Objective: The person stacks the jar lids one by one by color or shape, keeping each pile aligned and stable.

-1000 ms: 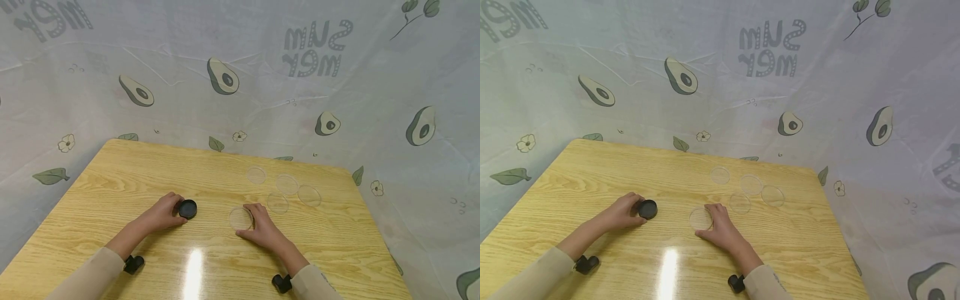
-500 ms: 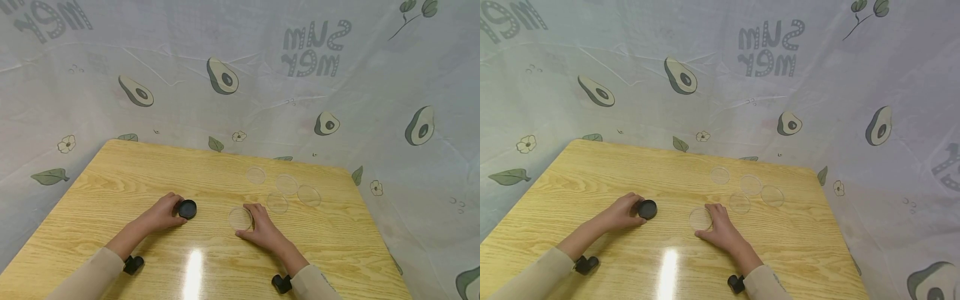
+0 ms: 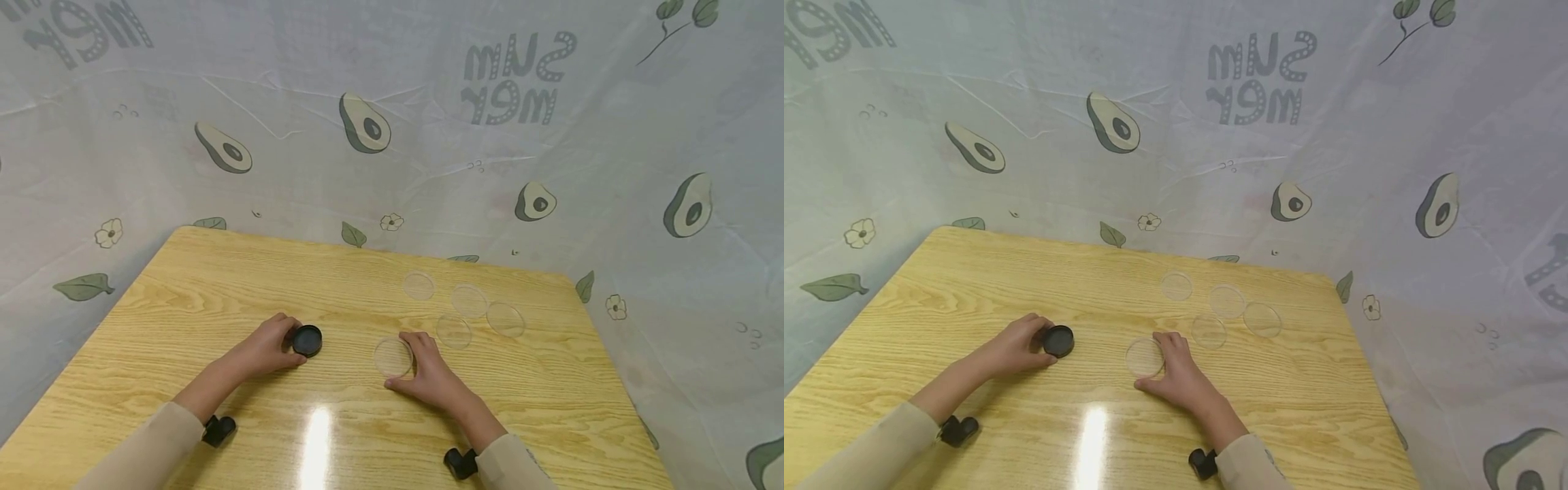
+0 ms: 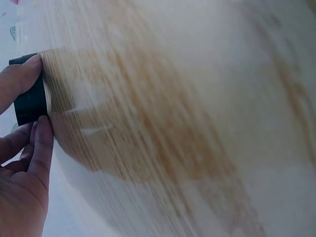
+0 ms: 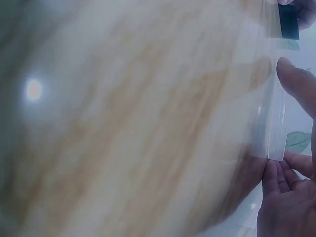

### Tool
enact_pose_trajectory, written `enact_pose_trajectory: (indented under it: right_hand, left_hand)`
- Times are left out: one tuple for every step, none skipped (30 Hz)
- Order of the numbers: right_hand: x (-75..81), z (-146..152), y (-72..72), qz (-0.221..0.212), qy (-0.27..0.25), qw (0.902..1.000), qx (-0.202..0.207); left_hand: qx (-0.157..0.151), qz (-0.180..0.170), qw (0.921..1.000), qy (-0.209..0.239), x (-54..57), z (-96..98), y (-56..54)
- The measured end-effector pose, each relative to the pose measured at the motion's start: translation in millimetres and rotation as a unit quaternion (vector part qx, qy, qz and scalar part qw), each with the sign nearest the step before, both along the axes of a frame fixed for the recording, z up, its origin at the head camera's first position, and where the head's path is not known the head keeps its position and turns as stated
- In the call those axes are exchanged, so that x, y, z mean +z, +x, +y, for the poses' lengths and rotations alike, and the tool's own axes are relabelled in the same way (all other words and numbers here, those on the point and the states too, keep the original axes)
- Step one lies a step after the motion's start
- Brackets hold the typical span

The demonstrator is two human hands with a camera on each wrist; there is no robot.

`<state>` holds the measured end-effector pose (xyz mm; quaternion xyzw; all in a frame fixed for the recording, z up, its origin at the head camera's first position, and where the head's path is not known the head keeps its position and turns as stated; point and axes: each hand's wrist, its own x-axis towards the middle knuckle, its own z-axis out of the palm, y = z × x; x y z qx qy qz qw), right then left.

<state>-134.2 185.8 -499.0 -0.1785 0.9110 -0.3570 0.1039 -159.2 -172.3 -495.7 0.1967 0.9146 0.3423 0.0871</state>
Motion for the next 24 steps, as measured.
enact_pose_trajectory:
  right_hand:
    - [0.3,0.0,0.0,-0.001,-0.001,1.0000,-0.001]
    - [0.5,0.0,-0.3,-0.003,-0.002,1.0000,-0.001]
    - [0.5,0.1,-0.5,-0.002,-0.004,1.0000,-0.001]
    - [1.0,0.0,-0.4,-0.004,-0.005,1.0000,-0.002]
    - [1.3,-0.1,-0.3,-0.006,-0.007,0.9999,-0.003]
    - [1.4,-0.2,-0.3,-0.009,-0.009,0.9999,-0.004]
    - [1.5,-0.2,-0.1,-0.010,-0.011,0.9999,-0.005]
    - [1.6,0.0,0.0,-0.010,-0.012,0.9999,-0.006]
    - [1.6,0.5,0.1,-0.011,-0.013,0.9998,-0.009]
    - [2.1,1.1,0.3,-0.013,-0.012,0.9998,-0.013]
    - [2.3,2.1,0.2,-0.009,-0.012,0.9997,-0.017]
    - [2.8,3.2,-0.1,-0.004,-0.014,0.9997,-0.021]
    - [3.8,4.6,-0.5,0.002,-0.017,0.9995,-0.026]
    - [4.9,6.5,-1.2,0.005,-0.018,0.9993,-0.031]
    - [6.2,8.7,-2.2,0.010,-0.021,0.9991,-0.036]
    - [7.7,11.1,-3.2,0.014,-0.023,0.9988,-0.040]
    - [9.2,13.7,-4.5,0.017,-0.027,0.9985,-0.045]
    - [10.6,16.7,-5.8,0.021,-0.028,0.9982,-0.049]
    - [11.8,20.2,-7.2,0.022,-0.028,0.9979,-0.055]
    - [12.8,24.0,-8.6,0.022,-0.027,0.9976,-0.060]
    - [13.6,27.8,-10.1,0.027,-0.027,0.9971,-0.066]
    - [14.5,31.8,-11.3,0.029,-0.027,0.9966,-0.073]
    - [15.2,35.8,-12.5,0.032,-0.025,0.9961,-0.079]
    - [15.6,40.3,-13.5,0.036,-0.023,0.9956,-0.084]
  left_hand:
    - [0.000,0.000,1.0000,0.000,-0.1,-0.1,-0.1]
    - [0.000,0.001,1.0000,-0.001,-0.2,-0.1,-0.1]
    - [-0.001,0.001,1.0000,-0.001,-0.4,-0.1,-0.2]
    - [-0.001,0.001,1.0000,0.000,-0.5,-0.1,-0.2]
    - [-0.001,0.000,1.0000,0.000,-0.4,-0.2,-0.1]
    - [0.000,0.000,1.0000,-0.001,-0.5,-0.2,0.0]
    - [0.000,0.000,1.0000,0.000,-0.4,-0.3,0.0]
    - [0.000,0.000,1.0000,0.000,-0.4,-0.4,0.0]
    - [-0.001,0.000,1.0000,0.002,-0.3,-0.5,-0.1]
    - [-0.001,0.000,1.0000,0.003,-0.3,-0.6,-0.2]
    - [-0.001,0.000,1.0000,0.004,-0.2,-0.6,-0.2]
    - [-0.001,0.000,1.0000,0.005,-0.1,-0.7,-0.3]
    - [-0.002,0.001,1.0000,0.006,-0.1,-0.9,-0.4]
    - [-0.002,0.002,1.0000,0.005,-0.2,-1.0,-0.5]
    - [-0.003,0.002,1.0000,0.006,-0.1,-1.1,-0.5]
    - [-0.002,0.003,1.0000,0.005,-0.1,-1.1,-0.5]
    - [-0.002,0.003,1.0000,0.004,-0.1,-1.0,-0.5]
    - [-0.001,0.002,1.0000,0.003,0.0,-1.0,-0.5]
    - [-0.001,0.001,1.0000,0.002,0.1,-1.1,-0.5]
    - [0.000,-0.001,1.0000,0.002,0.3,-1.0,-0.4]
    - [0.001,-0.004,1.0000,0.003,0.6,-0.9,-0.3]
    - [0.002,-0.006,1.0000,0.003,0.9,-0.7,-0.2]
    - [0.002,-0.009,1.0000,0.004,1.4,-0.6,-0.1]
    - [0.002,-0.010,0.9999,0.004,1.8,-0.5,0.0]
